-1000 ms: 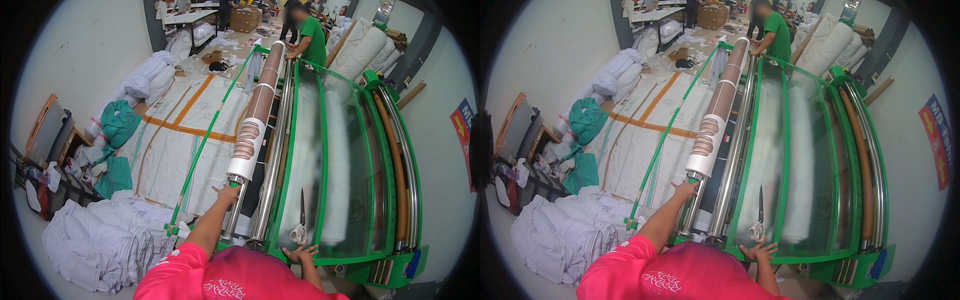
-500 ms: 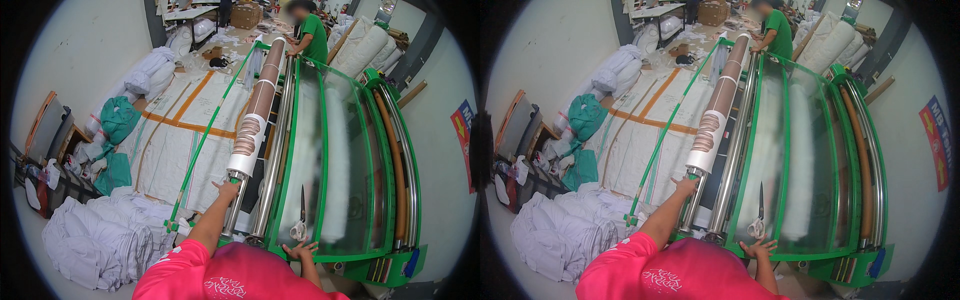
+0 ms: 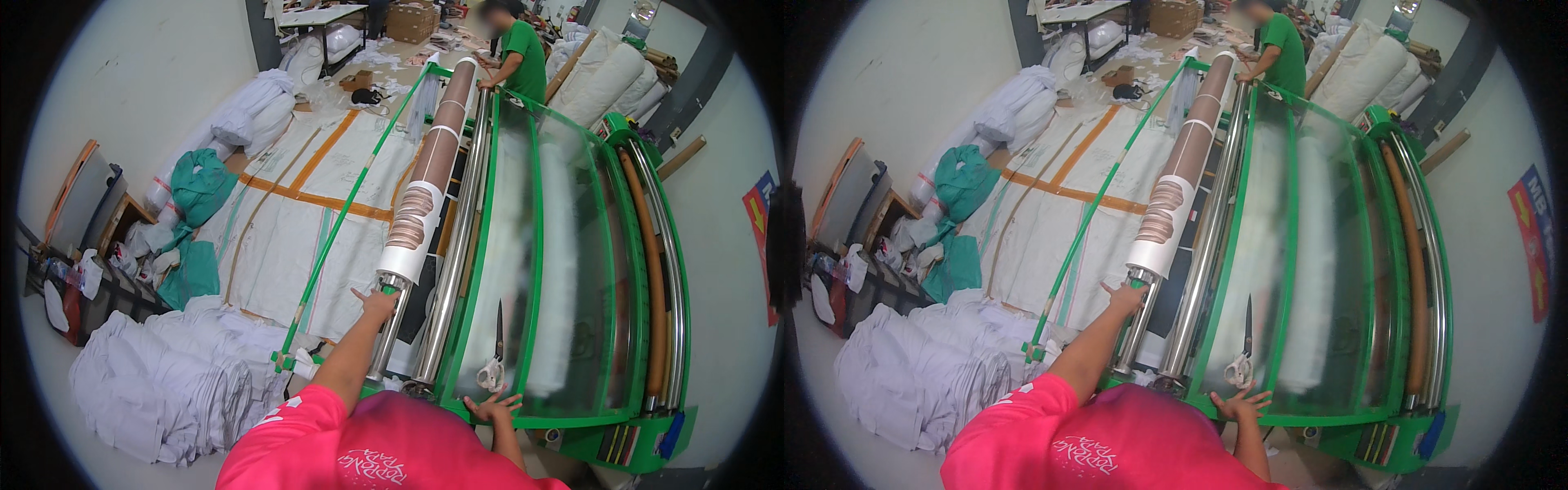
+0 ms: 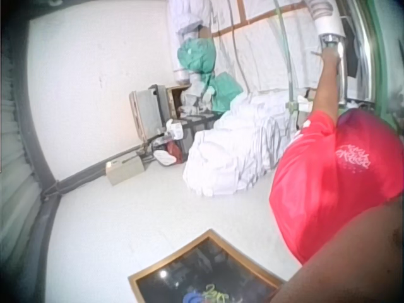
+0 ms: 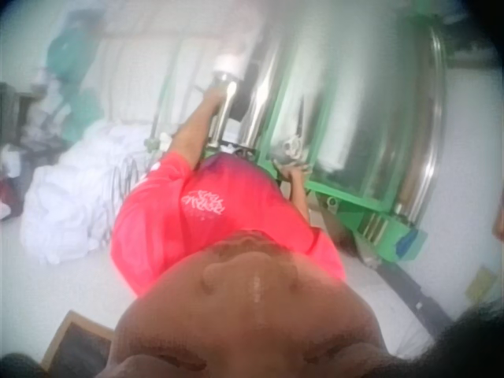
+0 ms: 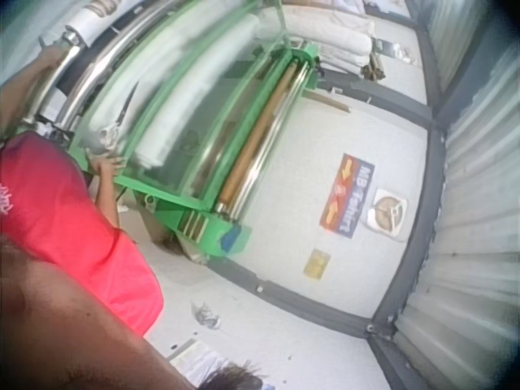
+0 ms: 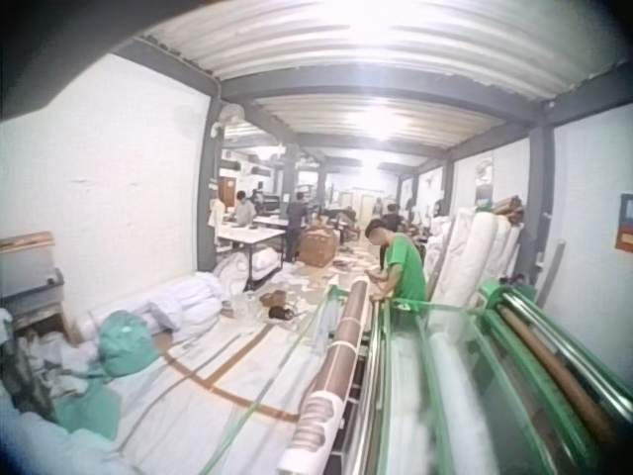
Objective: The person operates a green fabric cutting machine, guiding a large roll of patterned fabric through rollers and using shears to cut the material into sections. The person then picks up a white cloth and wipes the machine surface.
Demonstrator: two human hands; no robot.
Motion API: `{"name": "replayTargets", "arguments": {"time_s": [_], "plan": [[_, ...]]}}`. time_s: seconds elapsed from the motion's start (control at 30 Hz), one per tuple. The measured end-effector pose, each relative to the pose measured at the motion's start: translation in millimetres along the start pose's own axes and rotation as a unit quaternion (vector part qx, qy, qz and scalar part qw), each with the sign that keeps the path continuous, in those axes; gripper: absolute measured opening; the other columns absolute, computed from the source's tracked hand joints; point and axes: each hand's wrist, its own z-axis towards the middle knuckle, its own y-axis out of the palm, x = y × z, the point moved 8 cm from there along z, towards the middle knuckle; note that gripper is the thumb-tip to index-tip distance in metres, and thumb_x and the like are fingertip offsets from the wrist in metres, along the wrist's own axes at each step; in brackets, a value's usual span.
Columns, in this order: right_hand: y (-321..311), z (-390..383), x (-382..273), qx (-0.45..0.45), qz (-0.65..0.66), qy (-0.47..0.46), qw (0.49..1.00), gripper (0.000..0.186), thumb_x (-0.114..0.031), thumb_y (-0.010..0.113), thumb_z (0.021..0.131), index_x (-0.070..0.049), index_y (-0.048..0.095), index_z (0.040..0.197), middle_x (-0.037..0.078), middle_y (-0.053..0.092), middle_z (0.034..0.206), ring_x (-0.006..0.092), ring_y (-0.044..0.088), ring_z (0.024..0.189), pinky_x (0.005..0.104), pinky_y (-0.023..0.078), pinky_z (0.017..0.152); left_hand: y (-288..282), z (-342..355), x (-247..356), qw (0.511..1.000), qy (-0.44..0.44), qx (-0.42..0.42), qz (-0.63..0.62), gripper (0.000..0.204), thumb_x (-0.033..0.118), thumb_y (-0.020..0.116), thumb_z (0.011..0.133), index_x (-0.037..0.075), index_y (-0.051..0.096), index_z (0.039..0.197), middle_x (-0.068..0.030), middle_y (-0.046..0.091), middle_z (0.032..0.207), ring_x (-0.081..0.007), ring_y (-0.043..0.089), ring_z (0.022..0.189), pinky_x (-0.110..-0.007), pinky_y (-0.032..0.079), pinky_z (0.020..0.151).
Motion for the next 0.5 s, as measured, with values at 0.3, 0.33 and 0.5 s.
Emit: {"name": "replayTargets", "arguments": {"time_s": [0.3, 0.33, 0.5], "plan": [[13.3, 44.8, 9.2, 0.014, -0.06, -0.011, 0.998, 0.164, -0.111, 0.052, 0.073, -0.01, -0.032, 0.172, 0.045, -0.042, 0.166, 0.0663, -0.026, 0.16, 0.0798, 0.016, 0.128, 0.1, -0.6, -0.3, 1.0, -0.002, -0.02, 0.005, 0.064, 0.029, 0.077, 0.102, 0.04, 0.052, 0.16, -0.0221, 0.06, 0.162, -0.0508, 0.041, 0.161, -0.102, 0.0, 0.111], [11.3, 39.7, 6.5, 0.013, -0.051, -0.013, 0.999, 0.164, -0.111, 0.052, 0.073, -0.01, -0.032, 0.172, 0.046, -0.042, 0.166, 0.0666, -0.026, 0.16, 0.0799, 0.017, 0.128, 0.6, -1.3, -2.0, 1.0, -0.001, -0.016, 0.005, 0.064, 0.029, 0.077, 0.102, 0.04, 0.052, 0.159, -0.0221, 0.061, 0.161, -0.0509, 0.041, 0.161, -0.101, 0.0, 0.111], [16.0, 44.7, 10.4, 0.013, -0.064, -0.014, 0.998, 0.164, -0.112, 0.051, 0.073, -0.011, -0.033, 0.172, 0.045, -0.041, 0.167, 0.0673, -0.026, 0.16, 0.0806, 0.017, 0.128, -1.7, -2.8, 0.7, 1.0, -0.001, 0.002, 0.018, 0.058, 0.028, 0.074, 0.102, 0.042, 0.055, 0.156, -0.0244, 0.066, 0.154, -0.0524, 0.043, 0.159, -0.101, 0.003, 0.112]]}}
